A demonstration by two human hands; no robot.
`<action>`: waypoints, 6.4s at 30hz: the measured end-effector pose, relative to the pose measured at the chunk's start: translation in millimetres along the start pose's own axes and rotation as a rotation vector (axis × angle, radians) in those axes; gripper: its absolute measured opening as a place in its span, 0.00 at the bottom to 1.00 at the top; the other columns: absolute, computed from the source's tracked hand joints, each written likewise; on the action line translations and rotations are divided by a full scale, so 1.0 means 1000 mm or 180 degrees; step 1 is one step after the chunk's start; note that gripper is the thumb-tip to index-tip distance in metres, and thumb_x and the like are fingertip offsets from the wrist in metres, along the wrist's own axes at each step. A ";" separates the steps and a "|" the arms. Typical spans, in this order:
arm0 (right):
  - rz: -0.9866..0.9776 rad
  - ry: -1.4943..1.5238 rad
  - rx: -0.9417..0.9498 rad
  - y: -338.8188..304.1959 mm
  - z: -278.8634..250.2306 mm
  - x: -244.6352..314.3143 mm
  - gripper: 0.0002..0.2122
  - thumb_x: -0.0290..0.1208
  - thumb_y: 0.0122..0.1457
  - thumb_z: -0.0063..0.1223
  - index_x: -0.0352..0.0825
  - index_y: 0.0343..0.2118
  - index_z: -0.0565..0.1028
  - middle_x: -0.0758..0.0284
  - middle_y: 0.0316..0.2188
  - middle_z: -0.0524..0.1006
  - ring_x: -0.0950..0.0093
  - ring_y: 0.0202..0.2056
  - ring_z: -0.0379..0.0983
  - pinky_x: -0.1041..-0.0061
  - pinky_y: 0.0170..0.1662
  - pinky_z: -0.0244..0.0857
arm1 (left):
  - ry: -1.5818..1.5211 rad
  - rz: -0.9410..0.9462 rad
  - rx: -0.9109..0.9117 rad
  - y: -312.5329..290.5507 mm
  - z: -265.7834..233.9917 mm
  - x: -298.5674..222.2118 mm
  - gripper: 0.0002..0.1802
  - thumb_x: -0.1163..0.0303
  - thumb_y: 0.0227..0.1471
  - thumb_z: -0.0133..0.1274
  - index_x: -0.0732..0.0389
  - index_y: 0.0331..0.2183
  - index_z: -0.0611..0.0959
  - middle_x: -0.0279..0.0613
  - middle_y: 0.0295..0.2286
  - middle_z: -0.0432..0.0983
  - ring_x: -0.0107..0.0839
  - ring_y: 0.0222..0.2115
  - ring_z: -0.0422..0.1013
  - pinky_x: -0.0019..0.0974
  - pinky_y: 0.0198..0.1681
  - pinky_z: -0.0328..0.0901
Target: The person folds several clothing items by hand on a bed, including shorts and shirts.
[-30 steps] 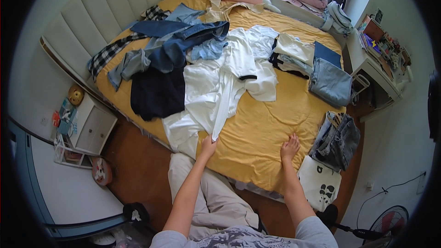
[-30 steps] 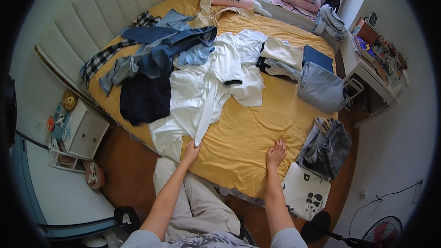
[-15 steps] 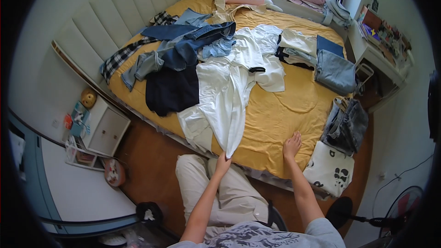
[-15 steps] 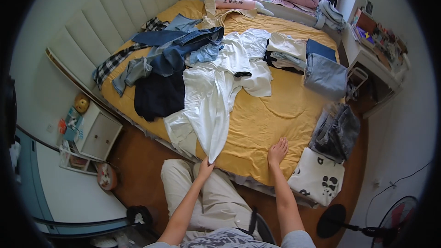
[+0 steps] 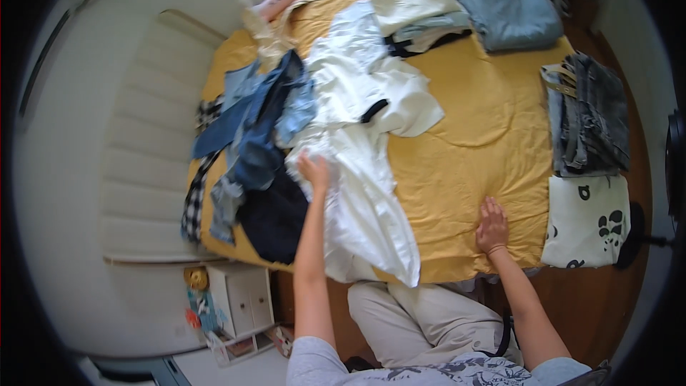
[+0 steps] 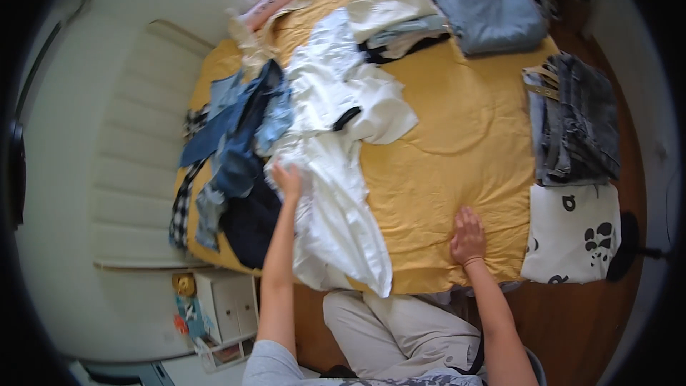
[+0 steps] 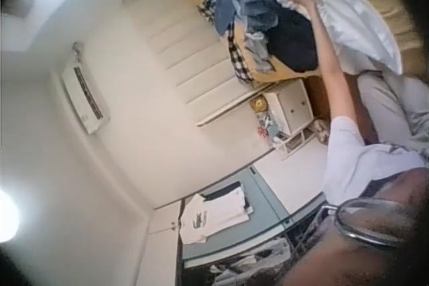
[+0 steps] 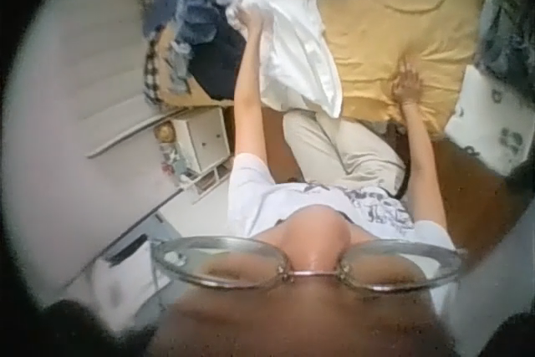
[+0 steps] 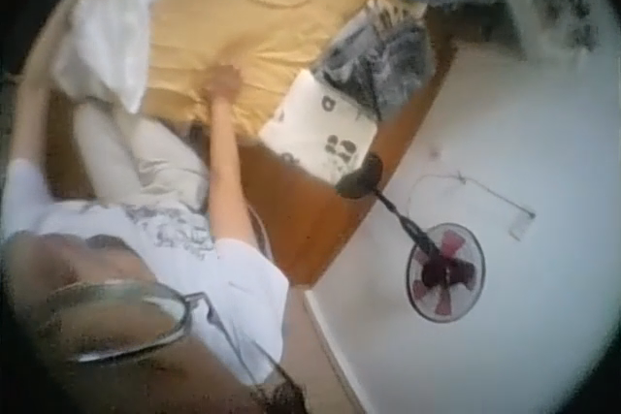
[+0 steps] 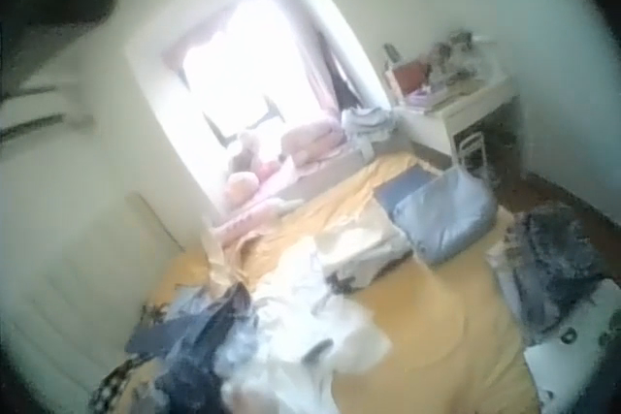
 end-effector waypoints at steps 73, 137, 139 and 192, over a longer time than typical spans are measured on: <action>-0.2340 0.1073 0.3207 0.066 -0.362 0.129 0.10 0.12 0.40 0.38 0.29 0.25 0.70 0.63 0.30 0.68 0.70 0.36 0.65 0.78 0.40 0.56 | -0.0994 0.0154 -0.0497 -0.107 -0.458 -0.158 0.07 0.67 0.43 0.46 0.59 0.26 0.73 0.46 0.21 0.70 0.43 0.23 0.67 0.38 0.26 0.61; 0.0257 0.3556 0.0883 -0.085 -0.290 0.148 0.06 0.26 0.52 0.42 0.29 0.23 0.68 0.77 0.17 0.63 0.88 0.20 0.57 0.88 0.22 0.51 | -0.3793 -0.1549 0.1377 -0.248 -0.388 -0.267 0.12 0.70 0.47 0.48 0.61 0.32 0.62 0.40 0.20 0.63 0.25 0.20 0.60 0.28 0.24 0.58; 0.0090 0.2865 0.0299 -0.071 -0.292 0.140 0.05 0.25 0.52 0.42 0.29 0.23 0.67 0.75 0.16 0.63 0.87 0.20 0.57 0.86 0.22 0.52 | -0.3200 -0.1281 0.1194 -0.240 -0.389 -0.261 0.11 0.74 0.46 0.44 0.61 0.34 0.62 0.47 0.24 0.65 0.36 0.22 0.64 0.34 0.28 0.59; -0.4547 0.3995 0.3237 -0.123 -0.313 0.294 0.18 0.26 0.51 0.45 0.30 0.46 0.61 0.55 0.43 0.64 0.60 0.46 0.61 0.69 0.48 0.55 | -0.5922 -0.1495 0.1095 -0.189 -0.341 -0.308 0.13 0.71 0.52 0.37 0.57 0.42 0.62 0.41 0.39 0.58 0.31 0.40 0.59 0.29 0.44 0.56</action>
Point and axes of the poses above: each hand's wrist, its own y-axis towards the middle knuckle, its own z-axis out of the palm, x = y × z, the point moved 1 cm from there along y, towards the middle knuckle
